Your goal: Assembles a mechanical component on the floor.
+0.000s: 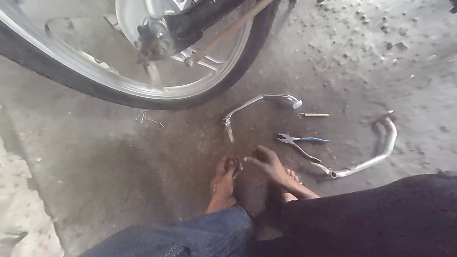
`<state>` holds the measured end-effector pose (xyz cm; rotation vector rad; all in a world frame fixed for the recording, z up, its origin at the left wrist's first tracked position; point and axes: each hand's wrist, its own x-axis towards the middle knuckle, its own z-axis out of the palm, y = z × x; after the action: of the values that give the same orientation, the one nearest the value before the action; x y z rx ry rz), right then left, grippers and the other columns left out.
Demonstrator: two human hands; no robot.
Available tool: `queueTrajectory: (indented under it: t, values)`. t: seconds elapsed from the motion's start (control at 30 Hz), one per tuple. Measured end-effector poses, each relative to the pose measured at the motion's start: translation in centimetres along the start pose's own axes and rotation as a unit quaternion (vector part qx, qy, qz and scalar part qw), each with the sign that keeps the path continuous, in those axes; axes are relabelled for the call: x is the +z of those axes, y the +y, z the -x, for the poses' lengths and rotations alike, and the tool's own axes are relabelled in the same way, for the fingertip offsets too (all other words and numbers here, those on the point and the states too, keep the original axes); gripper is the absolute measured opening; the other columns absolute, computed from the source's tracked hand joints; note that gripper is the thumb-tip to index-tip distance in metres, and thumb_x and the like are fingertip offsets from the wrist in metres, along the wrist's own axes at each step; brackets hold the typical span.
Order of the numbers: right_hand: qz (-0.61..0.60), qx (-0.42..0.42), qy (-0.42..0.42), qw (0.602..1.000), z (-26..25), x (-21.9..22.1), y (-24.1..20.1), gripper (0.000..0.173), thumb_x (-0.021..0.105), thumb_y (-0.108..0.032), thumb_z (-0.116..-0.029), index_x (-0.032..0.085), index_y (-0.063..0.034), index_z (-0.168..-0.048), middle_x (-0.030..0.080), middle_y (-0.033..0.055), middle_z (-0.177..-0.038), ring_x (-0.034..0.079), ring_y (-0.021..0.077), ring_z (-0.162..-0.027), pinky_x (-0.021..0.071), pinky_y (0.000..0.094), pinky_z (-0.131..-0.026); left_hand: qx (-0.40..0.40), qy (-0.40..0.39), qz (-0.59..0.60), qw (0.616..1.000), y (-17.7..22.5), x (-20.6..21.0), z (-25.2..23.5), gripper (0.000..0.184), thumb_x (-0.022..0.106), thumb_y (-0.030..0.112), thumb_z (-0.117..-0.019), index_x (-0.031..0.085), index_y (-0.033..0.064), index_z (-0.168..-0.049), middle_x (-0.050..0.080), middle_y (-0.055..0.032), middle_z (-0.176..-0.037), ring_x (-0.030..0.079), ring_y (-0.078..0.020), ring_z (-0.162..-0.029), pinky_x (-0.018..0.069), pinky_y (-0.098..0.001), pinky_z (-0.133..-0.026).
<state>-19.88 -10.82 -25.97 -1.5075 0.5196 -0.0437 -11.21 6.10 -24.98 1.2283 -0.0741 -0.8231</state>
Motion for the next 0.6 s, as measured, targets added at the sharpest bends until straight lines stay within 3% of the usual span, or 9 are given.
queueTrajectory:
  t: [0.07, 0.13, 0.2, 0.3, 0.4, 0.5, 0.6]
  values:
    - [0.025, 0.11, 0.001, 0.994, -0.2, -0.7, 1.1, 0.028, 0.054, -0.028, -0.1062, 0.061, -0.0031, -0.117, 0.066, 0.007, -0.095, 0.065, 0.0129, -0.082, 0.0565, 0.0327, -0.076, 0.002, 0.004, 0.008, 1.0, -0.2, -0.1, -0.3, 0.015, 0.047, 0.004, -0.1025, 0.061, 0.0042, -0.11, 0.063, -0.0017, -0.084, 0.051, -0.0028, -0.061, 0.043, -0.0178, -0.054]
    - [0.031, 0.161, -0.001, 0.986, 0.0, -1.2, 1.6, 0.024, 0.051, -0.014, -0.1045, 0.061, -0.0021, -0.123, 0.07, 0.0097, -0.106, 0.07, 0.0155, -0.092, 0.0593, 0.0365, -0.084, -0.003, 0.007, 0.007, 1.0, -0.3, -0.2, -0.3, 0.017, 0.046, 0.007, -0.1043, 0.061, 0.0043, -0.112, 0.064, -0.002, -0.085, 0.051, -0.0028, -0.061, 0.0436, -0.0179, -0.054]
    - [0.017, 0.126, 0.014, 0.992, 0.2, -1.1, 1.4, 0.022, 0.055, -0.005, -0.1, 0.066, -0.0034, -0.118, 0.074, 0.0075, -0.109, 0.073, 0.0157, -0.096, 0.0619, 0.0369, -0.087, -0.005, 0.016, -0.007, 1.0, -0.2, -0.1, -0.3, 0.018, 0.044, 0.008, -0.1052, 0.06, 0.0031, -0.111, 0.064, -0.0015, -0.086, 0.052, -0.0023, -0.061, 0.0437, -0.017, -0.054]
    - [-0.043, 0.07, 0.03, 0.996, 0.2, -1.2, 0.4, 0.029, 0.057, 0.002, -0.0982, 0.056, -0.0033, -0.127, 0.07, 0.0083, -0.122, 0.073, 0.0186, -0.103, 0.0631, 0.0369, -0.091, -0.013, 0.02, -0.028, 0.999, -0.1, 0.1, -0.2, 0.019, 0.042, 0.009, -0.1057, 0.059, 0.0039, -0.111, 0.063, -0.0003, -0.085, 0.05, -0.0022, -0.061, 0.0431, -0.0173, -0.055]
    - [-0.036, 0.07, 0.036, 0.996, 0.0, -1.4, 0.4, 0.032, 0.062, -0.003, -0.098, 0.053, -0.0026, -0.129, 0.071, 0.0076, -0.114, 0.072, 0.0164, -0.099, 0.0623, 0.0346, -0.088, 0.003, 0.016, -0.02, 1.0, -0.3, -0.1, -0.5, 0.017, 0.044, 0.009, -0.1045, 0.06, 0.0023, -0.108, 0.063, -0.0024, -0.083, 0.05, -0.0032, -0.059, 0.0423, -0.018, -0.053]
    - [-0.07, 0.066, 0.029, 0.995, 0.3, -1.0, 0.7, 0.016, 0.063, -0.002, -0.098, 0.064, 0.0014, -0.113, 0.075, 0.0096, -0.1, 0.076, 0.0187, -0.086, 0.0661, 0.0364, -0.08, 0.006, 0.016, 0.001, 1.0, -0.6, 0.0, -0.8, 0.016, 0.045, 0.007, -0.1039, 0.06, 0.0013, -0.108, 0.063, -0.0034, -0.081, 0.051, -0.0037, -0.058, 0.043, -0.0181, -0.052]
    - [-0.066, 0.066, 0.016, 0.996, 0.4, -0.7, 0.9, 0.013, 0.064, -0.004, -0.0985, 0.065, 0.0003, -0.11, 0.076, 0.0082, -0.096, 0.075, 0.0184, -0.083, 0.0649, 0.036, -0.078, 0.015, 0.017, -0.002, 1.0, -0.7, -0.2, -0.9, 0.016, 0.046, 0.005, -0.1029, 0.061, 0.0006, -0.109, 0.065, -0.0051, -0.083, 0.054, -0.0053, -0.06, 0.0455, -0.0189, -0.053]
